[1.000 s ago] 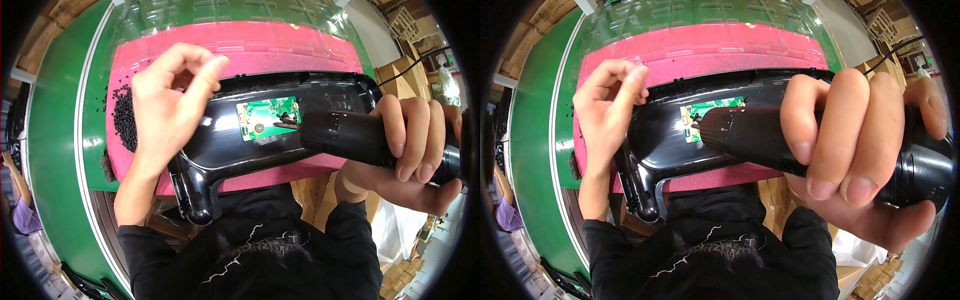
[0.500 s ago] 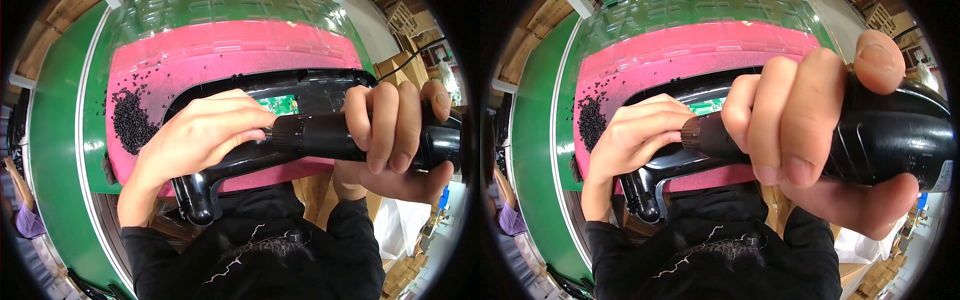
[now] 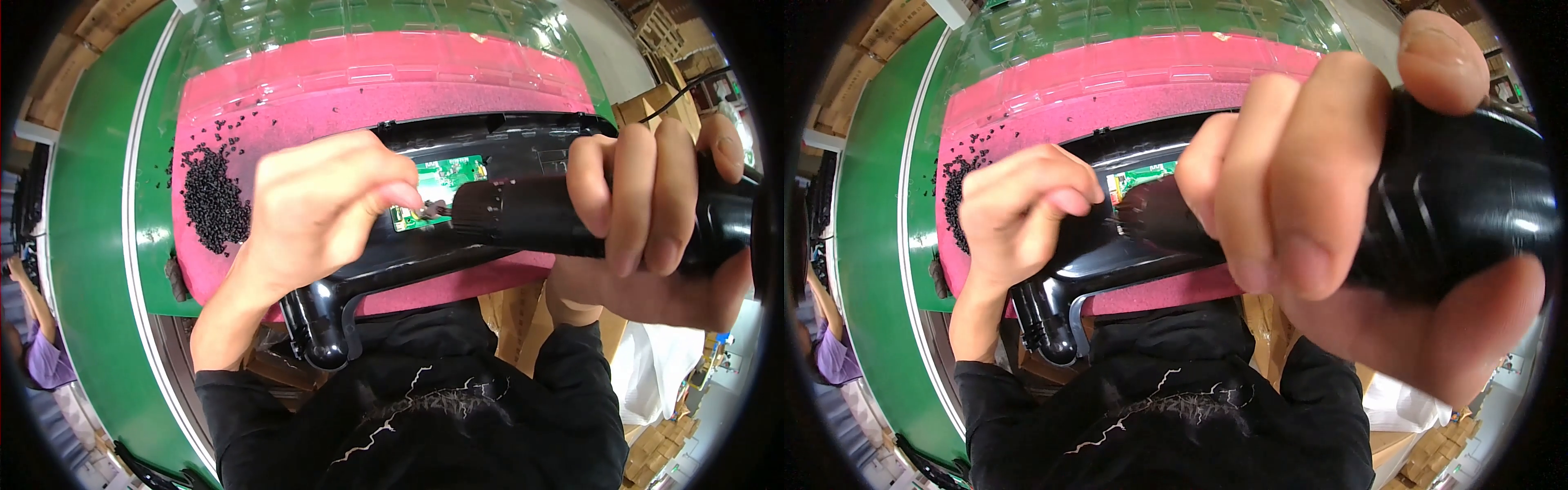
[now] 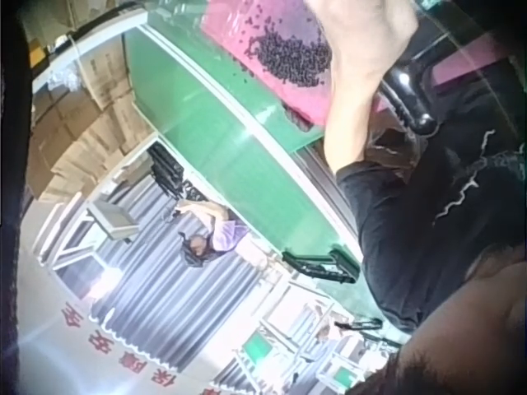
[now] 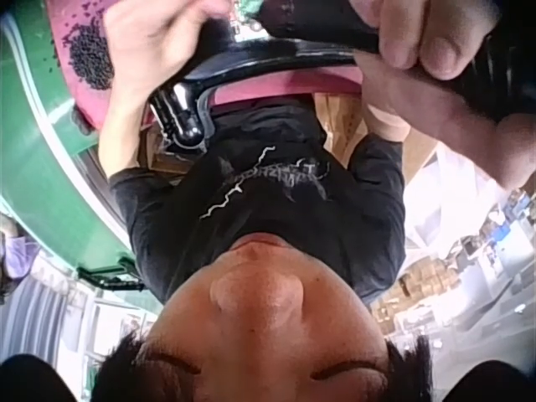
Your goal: Screw a circuit board into a black plastic component housing using an electric screwdriver on an assembly line.
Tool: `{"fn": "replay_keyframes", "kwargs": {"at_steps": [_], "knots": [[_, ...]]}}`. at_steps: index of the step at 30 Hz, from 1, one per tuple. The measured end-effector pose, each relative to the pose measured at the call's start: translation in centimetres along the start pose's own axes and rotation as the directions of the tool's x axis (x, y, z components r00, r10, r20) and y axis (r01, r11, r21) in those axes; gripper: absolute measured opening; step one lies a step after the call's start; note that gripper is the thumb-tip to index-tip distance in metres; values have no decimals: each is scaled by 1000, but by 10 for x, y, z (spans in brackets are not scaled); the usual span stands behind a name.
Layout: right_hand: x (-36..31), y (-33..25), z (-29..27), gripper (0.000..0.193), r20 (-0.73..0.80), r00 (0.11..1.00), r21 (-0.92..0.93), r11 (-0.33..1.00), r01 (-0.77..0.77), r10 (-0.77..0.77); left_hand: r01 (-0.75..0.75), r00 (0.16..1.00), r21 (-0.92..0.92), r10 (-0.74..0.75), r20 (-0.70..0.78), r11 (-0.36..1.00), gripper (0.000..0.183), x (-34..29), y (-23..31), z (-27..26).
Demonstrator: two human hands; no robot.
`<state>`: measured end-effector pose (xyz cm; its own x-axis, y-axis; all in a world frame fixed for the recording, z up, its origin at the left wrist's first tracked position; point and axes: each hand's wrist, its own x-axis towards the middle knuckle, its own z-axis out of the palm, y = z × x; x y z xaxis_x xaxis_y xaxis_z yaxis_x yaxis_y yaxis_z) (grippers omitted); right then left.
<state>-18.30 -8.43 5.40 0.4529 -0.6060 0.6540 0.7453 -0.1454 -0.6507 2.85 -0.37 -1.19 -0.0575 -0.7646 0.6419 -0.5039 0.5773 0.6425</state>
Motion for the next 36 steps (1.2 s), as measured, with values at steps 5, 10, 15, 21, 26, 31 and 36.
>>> {"fn": "replay_keyframes", "kwargs": {"at_steps": [5, 10, 15, 21, 26, 31, 36], "knots": [[-9, 0, -9, 48, 22, 990, 37, 990, 137, -138, 99, 994, 59, -101, 41, 993, 5, 4, -1, -5], [-2, -21, -12, 40, 75, 997, 47, 999, 17, -21, 146, 979, -106, -128, 157, 984, 15, 1, -2, -2], [-5, -20, -7, 38, 17, 998, 77, 996, 53, -54, 140, 980, -139, -117, 160, 980, 19, -1, -3, 0], [-5, -23, -23, 40, 111, 994, 94, 996, 2, -12, 50, 990, -168, -27, 135, 984, 19, -2, -3, 0], [-2, -22, -16, 42, 98, 994, 56, 997, -51, 45, 10, 982, -158, 21, 190, 987, 19, 0, -4, -1], [-5, -25, -21, 42, 132, 990, 71, 995, -65, 55, -29, 980, -81, 44, 196, 996, 20, 0, -4, 0], [-2, -20, -23, 42, 139, 989, 36, 998, -58, 52, -43, 979, -16, 45, 201, 999, 25, 0, -3, 1]]}}
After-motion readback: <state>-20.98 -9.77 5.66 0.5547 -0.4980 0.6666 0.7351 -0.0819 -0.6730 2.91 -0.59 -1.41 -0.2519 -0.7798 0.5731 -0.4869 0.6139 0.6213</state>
